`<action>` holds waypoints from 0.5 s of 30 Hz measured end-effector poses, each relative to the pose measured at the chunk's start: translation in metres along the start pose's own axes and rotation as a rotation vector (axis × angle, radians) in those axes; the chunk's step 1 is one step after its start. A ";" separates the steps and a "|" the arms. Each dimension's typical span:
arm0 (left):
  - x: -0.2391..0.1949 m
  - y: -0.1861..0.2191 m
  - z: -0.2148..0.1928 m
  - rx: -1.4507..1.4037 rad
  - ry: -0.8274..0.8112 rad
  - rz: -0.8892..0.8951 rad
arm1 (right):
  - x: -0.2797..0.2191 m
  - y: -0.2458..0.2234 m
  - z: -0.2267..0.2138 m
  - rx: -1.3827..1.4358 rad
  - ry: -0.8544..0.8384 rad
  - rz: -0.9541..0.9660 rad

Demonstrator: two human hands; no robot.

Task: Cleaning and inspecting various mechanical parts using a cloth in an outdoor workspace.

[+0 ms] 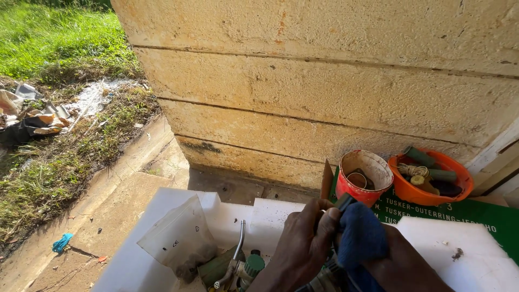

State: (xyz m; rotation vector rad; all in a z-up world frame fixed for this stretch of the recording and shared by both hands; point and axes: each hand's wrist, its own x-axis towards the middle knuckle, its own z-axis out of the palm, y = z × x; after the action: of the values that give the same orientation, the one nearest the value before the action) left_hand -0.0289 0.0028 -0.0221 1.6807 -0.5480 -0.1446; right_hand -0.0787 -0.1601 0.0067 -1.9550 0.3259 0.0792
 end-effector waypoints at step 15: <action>0.010 -0.018 0.009 -0.307 0.140 -0.295 | 0.033 0.078 0.008 -0.925 0.265 -0.921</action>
State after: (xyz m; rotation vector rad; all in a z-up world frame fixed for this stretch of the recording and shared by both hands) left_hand -0.0188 -0.0082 -0.0395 1.4488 -0.1595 -0.3062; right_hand -0.0672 -0.1873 -0.0729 -2.8408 -0.5741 -0.7501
